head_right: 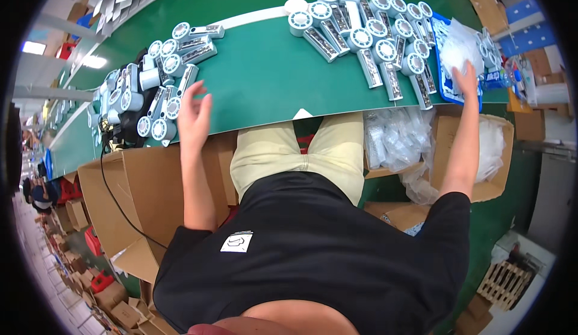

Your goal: Wrap electronic components in bubble wrap and place them into plastic bags.

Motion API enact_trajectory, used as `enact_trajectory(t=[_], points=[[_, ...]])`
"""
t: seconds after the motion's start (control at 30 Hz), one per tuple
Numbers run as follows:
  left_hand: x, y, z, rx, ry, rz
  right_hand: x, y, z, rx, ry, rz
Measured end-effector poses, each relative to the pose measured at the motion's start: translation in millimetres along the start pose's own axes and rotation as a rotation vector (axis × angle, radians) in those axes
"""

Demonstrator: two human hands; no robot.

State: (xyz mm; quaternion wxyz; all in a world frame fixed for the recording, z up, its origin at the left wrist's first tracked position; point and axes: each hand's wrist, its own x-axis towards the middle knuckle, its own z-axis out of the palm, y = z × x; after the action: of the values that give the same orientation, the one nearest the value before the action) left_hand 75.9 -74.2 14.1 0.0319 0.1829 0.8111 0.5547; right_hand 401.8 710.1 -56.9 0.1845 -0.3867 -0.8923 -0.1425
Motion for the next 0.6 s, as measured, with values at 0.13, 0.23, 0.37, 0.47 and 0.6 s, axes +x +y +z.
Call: enact_trajectory(t=[0.13,0.23,0.37,0.47,0.6], points=[[-46.9,-8.8,-39.0,0.066,0.191,-0.126,-0.7,-83.8,-1.7,0.167,-0.126,0.035],[-53.5,-9.6,-25.9,-0.066,0.156,-0.124,-6.4,-81.6,-19.6,0.142,-0.103,0.248],[-53.3,8.3,-17.0,-0.047,0.104,-0.066,-4.3,-135.8,-72.0,0.258,0.180,0.346],[-47.7,24.5,0.3,-0.017,0.021,0.040,-14.1,-210.4,-158.7,1.537,0.212,0.447],[-45.2,38.5,42.0,-0.544,-0.285,-0.075,-99.6,-328.6,-213.2,2.489,-0.744,0.005]])
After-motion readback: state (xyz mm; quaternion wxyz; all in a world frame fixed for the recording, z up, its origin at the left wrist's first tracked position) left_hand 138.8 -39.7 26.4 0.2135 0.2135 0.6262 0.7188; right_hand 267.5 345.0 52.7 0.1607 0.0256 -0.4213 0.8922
